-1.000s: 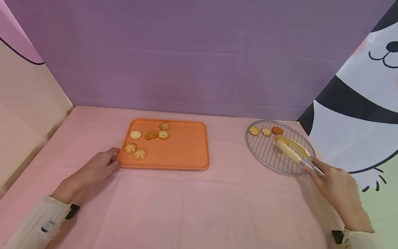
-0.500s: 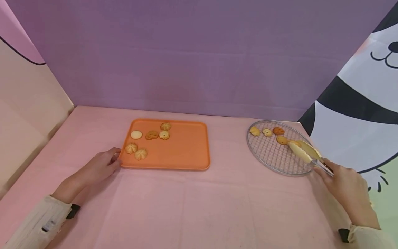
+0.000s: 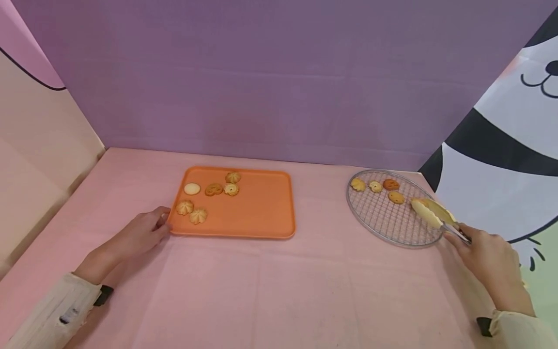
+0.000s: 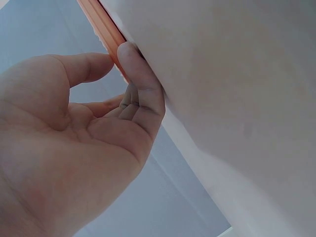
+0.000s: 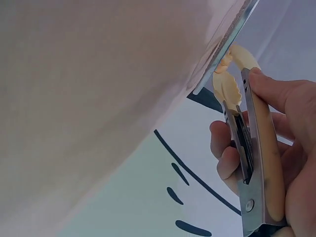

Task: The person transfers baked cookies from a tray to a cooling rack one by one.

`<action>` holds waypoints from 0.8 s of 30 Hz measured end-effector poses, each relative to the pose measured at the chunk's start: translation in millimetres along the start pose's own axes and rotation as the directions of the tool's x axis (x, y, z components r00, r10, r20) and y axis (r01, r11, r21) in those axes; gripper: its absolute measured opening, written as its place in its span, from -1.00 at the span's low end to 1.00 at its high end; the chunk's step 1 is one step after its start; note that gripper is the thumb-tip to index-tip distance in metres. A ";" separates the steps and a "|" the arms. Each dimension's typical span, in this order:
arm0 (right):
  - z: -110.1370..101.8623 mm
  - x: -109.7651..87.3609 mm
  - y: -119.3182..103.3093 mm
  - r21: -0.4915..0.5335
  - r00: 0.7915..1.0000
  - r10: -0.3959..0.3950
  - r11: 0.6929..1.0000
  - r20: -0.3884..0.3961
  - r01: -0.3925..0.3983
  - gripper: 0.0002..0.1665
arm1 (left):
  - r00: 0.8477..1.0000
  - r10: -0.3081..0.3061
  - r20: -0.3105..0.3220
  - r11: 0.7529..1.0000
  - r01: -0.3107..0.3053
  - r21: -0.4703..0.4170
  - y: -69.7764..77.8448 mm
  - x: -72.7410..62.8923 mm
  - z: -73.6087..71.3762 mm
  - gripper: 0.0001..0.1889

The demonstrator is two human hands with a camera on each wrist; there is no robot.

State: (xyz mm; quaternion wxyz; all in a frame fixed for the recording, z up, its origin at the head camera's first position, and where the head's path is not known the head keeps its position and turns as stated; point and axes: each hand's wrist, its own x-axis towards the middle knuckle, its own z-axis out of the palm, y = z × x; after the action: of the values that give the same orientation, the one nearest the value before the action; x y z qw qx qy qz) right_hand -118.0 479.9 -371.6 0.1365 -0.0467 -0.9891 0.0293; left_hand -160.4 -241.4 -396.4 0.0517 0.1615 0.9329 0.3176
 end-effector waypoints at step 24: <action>-1.7 0.0 -0.7 0.001 0.990 0.083 0.996 0.111 -0.084 -0.21 | 1.000 -0.001 -0.002 1.000 0.001 0.005 2.6 -0.8 -2.2 -0.56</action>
State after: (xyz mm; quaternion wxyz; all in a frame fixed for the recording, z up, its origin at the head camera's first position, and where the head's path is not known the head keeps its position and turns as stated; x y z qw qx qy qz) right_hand -117.5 479.3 -369.9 0.0800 -0.0859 -0.9923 0.0405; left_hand -159.5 -240.9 -393.0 0.0507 0.1610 0.9339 0.3153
